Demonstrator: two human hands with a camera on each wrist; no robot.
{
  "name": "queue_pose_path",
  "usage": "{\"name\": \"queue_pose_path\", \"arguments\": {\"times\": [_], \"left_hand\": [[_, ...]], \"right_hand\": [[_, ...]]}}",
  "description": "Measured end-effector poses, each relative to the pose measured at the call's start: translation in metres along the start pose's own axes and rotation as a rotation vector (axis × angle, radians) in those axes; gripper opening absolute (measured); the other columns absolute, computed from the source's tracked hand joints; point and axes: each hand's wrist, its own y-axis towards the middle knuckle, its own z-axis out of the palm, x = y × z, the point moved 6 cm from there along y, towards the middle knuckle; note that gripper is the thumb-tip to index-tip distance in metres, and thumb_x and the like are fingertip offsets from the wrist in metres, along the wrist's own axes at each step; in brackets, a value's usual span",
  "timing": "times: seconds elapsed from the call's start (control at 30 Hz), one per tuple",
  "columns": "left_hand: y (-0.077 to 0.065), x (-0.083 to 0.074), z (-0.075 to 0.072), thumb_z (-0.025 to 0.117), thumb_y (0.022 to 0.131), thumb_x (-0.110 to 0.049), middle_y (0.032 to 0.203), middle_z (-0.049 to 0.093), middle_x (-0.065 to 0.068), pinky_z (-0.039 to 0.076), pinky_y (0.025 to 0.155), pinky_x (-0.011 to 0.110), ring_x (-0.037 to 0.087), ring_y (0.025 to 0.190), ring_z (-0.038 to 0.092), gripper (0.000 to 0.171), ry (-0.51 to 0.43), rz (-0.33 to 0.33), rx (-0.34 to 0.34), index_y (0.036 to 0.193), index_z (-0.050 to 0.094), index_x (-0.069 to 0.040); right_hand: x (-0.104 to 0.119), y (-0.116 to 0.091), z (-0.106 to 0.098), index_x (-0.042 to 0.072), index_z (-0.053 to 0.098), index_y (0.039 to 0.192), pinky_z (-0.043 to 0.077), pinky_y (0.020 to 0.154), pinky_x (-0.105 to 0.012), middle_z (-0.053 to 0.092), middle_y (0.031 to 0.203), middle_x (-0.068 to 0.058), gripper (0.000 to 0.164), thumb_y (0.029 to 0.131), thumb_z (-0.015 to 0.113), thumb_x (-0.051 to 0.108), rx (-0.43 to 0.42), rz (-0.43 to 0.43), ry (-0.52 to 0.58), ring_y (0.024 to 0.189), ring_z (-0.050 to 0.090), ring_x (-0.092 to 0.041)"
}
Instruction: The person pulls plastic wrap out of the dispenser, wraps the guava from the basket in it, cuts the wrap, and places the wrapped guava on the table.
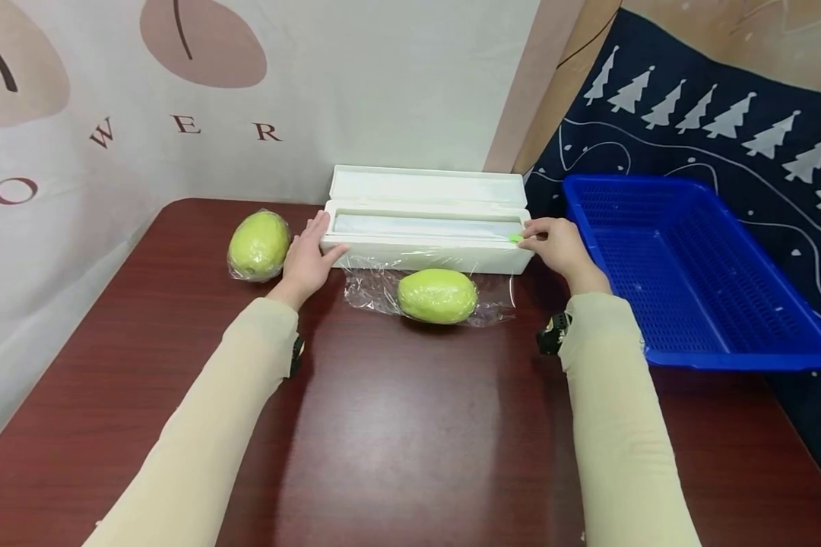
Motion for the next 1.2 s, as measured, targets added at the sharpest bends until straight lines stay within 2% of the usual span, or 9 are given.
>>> {"name": "queue_pose_path", "arguments": {"times": [0.3, 0.43, 0.5, 0.7, 0.77, 0.83, 0.93, 1.03, 1.2], "left_hand": [[0.002, -0.005, 0.004, 0.05, 0.094, -0.039, 0.158, 0.009, 0.004, 0.009, 0.118, 0.047, 0.027, 0.146, 0.01, 0.074, 0.006, 0.023, -0.004, 0.151, 0.013, -0.011], [0.002, -0.006, 0.004, 0.05, 0.094, -0.04, 0.158, 0.009, 0.005, 0.009, 0.118, 0.047, 0.028, 0.146, 0.01, 0.074, 0.006, 0.03, 0.005, 0.151, 0.013, -0.01], [0.001, -0.006, 0.003, 0.05, 0.094, -0.039, 0.158, 0.01, 0.007, 0.009, 0.118, 0.048, 0.028, 0.145, 0.01, 0.074, 0.004, 0.031, 0.003, 0.15, 0.013, -0.009], [-0.001, -0.003, -0.001, 0.051, 0.094, -0.037, 0.158, 0.011, 0.009, 0.01, 0.118, 0.048, 0.029, 0.145, 0.011, 0.073, -0.007, 0.023, -0.01, 0.15, 0.015, -0.007], [-0.001, -0.002, -0.001, 0.051, 0.094, -0.037, 0.157, 0.012, 0.01, 0.01, 0.118, 0.049, 0.03, 0.145, 0.011, 0.073, -0.01, 0.025, -0.008, 0.15, 0.015, -0.007], [-0.001, -0.001, 0.0, 0.051, 0.094, -0.037, 0.157, 0.012, 0.01, 0.01, 0.118, 0.049, 0.03, 0.145, 0.012, 0.073, -0.013, 0.028, -0.006, 0.15, 0.015, -0.007], [0.0, 0.0, 0.001, 0.051, 0.094, -0.037, 0.157, 0.011, 0.01, 0.011, 0.118, 0.049, 0.03, 0.145, 0.011, 0.073, -0.014, 0.03, -0.006, 0.15, 0.015, -0.006], [0.0, 0.0, 0.0, 0.051, 0.094, -0.037, 0.157, 0.011, 0.01, 0.011, 0.118, 0.049, 0.031, 0.145, 0.011, 0.073, -0.012, 0.035, -0.004, 0.15, 0.015, -0.006], [0.002, -0.002, -0.001, 0.053, 0.095, -0.034, 0.157, 0.011, 0.014, 0.013, 0.117, 0.049, 0.033, 0.145, 0.011, 0.074, -0.021, 0.053, 0.003, 0.149, 0.015, -0.002]], "right_hand": [[-0.01, -0.006, -0.005, -0.012, 0.065, 0.103, 0.038, 0.101, -0.049, 0.057, 0.122, -0.027, 0.026, 0.086, 0.065, 0.008, 0.007, 0.01, 0.038, 0.121, 0.049, -0.04], [-0.021, -0.009, -0.006, -0.009, 0.065, 0.106, 0.048, 0.087, -0.023, 0.059, 0.123, -0.024, 0.028, 0.087, 0.065, 0.012, -0.008, 0.078, 0.059, 0.113, 0.057, -0.03], [-0.027, -0.011, -0.005, -0.008, 0.065, 0.109, 0.047, 0.083, -0.02, 0.058, 0.124, -0.022, 0.03, 0.088, 0.064, 0.014, -0.002, 0.128, 0.077, 0.11, 0.058, -0.027], [-0.029, -0.01, 0.002, -0.007, 0.061, 0.116, 0.042, 0.1, -0.047, 0.055, 0.129, -0.022, 0.034, 0.091, 0.06, 0.017, 0.027, 0.197, 0.149, 0.119, 0.051, -0.035], [-0.03, -0.01, 0.004, -0.006, 0.061, 0.117, 0.046, 0.096, -0.037, 0.055, 0.129, -0.021, 0.035, 0.091, 0.06, 0.017, 0.021, 0.22, 0.161, 0.114, 0.056, -0.028], [-0.031, -0.011, 0.005, -0.007, 0.061, 0.117, 0.05, 0.086, -0.022, 0.055, 0.129, -0.021, 0.035, 0.091, 0.06, 0.016, 0.012, 0.239, 0.194, 0.103, 0.061, -0.012], [-0.032, -0.011, 0.006, -0.009, 0.059, 0.118, 0.045, 0.069, -0.005, 0.054, 0.129, -0.023, 0.037, 0.09, 0.061, 0.015, -0.005, 0.234, 0.246, 0.084, 0.058, 0.008], [-0.033, -0.011, 0.007, -0.01, 0.057, 0.12, 0.046, 0.068, -0.005, 0.052, 0.131, -0.025, 0.039, 0.09, 0.062, 0.015, -0.001, 0.235, 0.304, 0.074, 0.054, 0.017], [-0.025, -0.011, 0.003, -0.006, 0.059, 0.12, 0.05, 0.074, -0.012, 0.056, 0.125, -0.027, 0.036, 0.09, 0.06, 0.014, -0.032, 0.207, 0.253, 0.077, 0.057, 0.008]]}}
